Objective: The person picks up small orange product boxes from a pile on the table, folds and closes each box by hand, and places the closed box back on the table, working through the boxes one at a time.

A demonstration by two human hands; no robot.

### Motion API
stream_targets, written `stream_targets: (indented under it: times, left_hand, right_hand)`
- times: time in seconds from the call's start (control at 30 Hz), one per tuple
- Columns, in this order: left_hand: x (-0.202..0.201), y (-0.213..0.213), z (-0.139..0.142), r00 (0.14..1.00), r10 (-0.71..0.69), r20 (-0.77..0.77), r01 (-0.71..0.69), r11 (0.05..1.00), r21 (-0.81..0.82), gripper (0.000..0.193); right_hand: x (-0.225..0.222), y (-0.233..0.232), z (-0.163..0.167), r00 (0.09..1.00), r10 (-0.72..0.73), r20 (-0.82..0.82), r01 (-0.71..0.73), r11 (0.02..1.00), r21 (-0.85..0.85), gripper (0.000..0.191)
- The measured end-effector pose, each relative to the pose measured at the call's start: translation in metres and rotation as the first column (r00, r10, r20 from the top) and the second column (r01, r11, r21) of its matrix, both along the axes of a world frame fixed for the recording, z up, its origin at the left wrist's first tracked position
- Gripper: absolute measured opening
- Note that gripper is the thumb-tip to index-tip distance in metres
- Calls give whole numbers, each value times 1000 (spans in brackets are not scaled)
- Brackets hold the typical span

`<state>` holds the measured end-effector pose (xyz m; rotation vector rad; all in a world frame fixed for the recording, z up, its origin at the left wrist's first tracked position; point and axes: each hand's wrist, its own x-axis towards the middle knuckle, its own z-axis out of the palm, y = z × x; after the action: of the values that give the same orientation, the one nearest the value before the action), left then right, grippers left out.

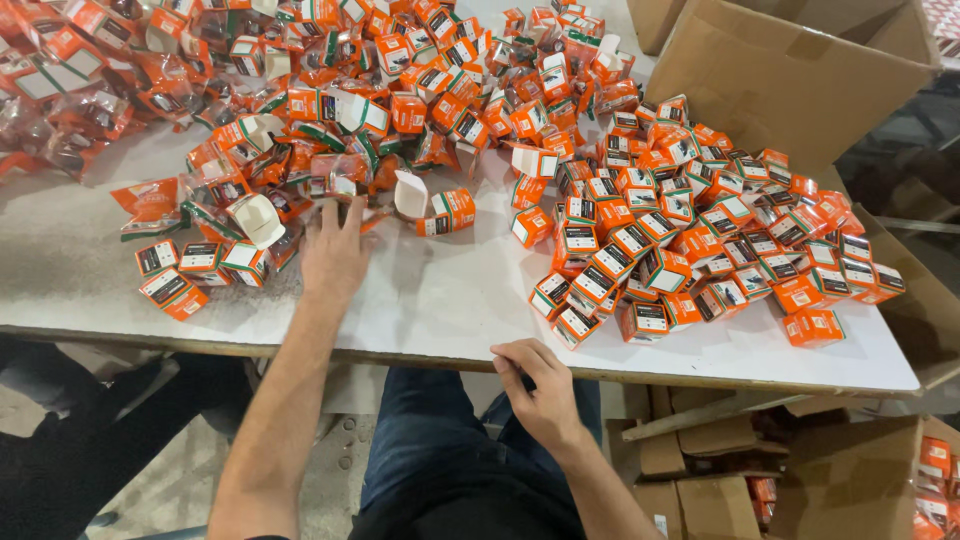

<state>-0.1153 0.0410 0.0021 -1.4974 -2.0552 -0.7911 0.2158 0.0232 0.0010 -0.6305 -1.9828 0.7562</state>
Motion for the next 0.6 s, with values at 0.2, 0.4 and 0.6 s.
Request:
stream_targets:
  times: [0.2, 0.4, 0.6]
  left_hand:
    - [8, -5, -6, 994, -88, 67, 92, 994, -56, 25]
    - [72, -46, -10, 556, -533, 637, 428, 841, 330, 19]
    - [139, -43, -12, 275, -664, 695, 519, 711, 474, 24]
  right_hand:
    - [0, 5, -8, 999, -24, 38, 27, 995, -93, 11]
    - [-26, 28, -26, 925, 218, -311, -306, 912, -273, 43]
    - [-66, 46, -33, 908, 35, -418, -307, 733, -607, 41]
